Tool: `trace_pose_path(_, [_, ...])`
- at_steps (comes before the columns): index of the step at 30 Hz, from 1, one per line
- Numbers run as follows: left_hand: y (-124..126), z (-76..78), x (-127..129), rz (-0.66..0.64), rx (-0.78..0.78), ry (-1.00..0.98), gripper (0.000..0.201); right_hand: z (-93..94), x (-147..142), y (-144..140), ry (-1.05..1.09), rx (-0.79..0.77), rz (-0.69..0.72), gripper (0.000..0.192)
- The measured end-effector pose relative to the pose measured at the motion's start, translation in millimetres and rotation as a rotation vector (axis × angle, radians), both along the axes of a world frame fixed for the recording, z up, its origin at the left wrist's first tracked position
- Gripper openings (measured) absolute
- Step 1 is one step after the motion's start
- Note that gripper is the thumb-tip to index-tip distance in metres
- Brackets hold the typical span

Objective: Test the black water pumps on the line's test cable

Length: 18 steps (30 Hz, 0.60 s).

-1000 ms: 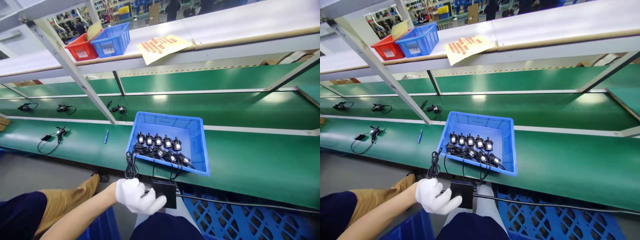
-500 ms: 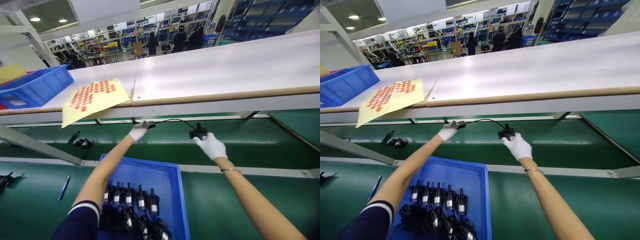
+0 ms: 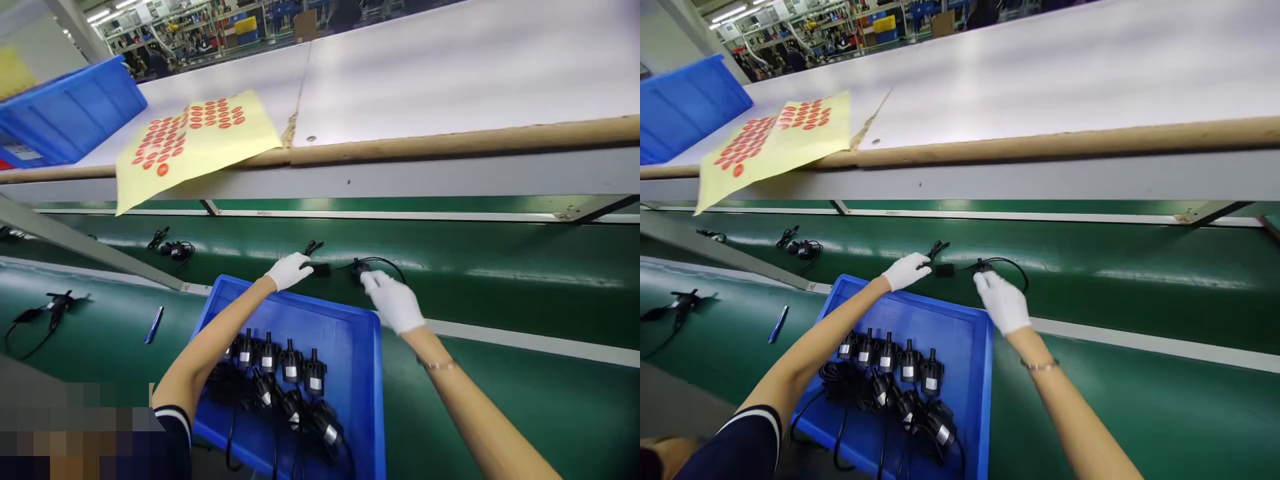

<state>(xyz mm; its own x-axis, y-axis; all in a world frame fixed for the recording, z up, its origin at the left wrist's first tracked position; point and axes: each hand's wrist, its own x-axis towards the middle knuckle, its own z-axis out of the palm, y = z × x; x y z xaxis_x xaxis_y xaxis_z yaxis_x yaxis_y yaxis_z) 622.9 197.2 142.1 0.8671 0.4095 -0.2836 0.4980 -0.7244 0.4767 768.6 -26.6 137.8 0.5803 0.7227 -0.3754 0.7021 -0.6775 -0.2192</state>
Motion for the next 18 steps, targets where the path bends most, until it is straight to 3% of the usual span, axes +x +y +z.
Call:
trace_pose_path(3, [-35,19.9,-71,0.172,-0.086,-0.187,0.037,1.1,-98,-16,0.054,-0.013,0.286,0.029])
trace_pose_path(6, [-80,18.0,-135,0.293,-0.233,-0.267,0.032,-21.1,-176,-17,0.063,-0.115,0.397,0.027])
trace_pose_path(8, [-104,6.3,-167,0.361,-0.356,-0.275,0.028,-32.5,-196,-15,0.03,-0.148,0.423,0.023])
trace_pose_path(10, [-122,-8.2,-186,0.442,-0.479,-0.274,0.029,-30.8,-194,-16,-0.027,-0.129,0.438,0.021])
trace_pose_path(12, [-134,-19.4,-194,0.51,-0.615,-0.279,0.036,-12.6,-182,-23,-0.098,-0.078,0.442,0.018])
trace_pose_path(14, [-144,-22.7,-193,0.521,-0.791,-0.294,0.05,20.3,-174,-35,-0.17,0.001,0.445,0.02])
trace_pose_path(18, [-170,-4.5,-192,0.345,-1.201,-0.316,0.075,99.2,-190,-65,-0.242,0.174,0.492,0.039])
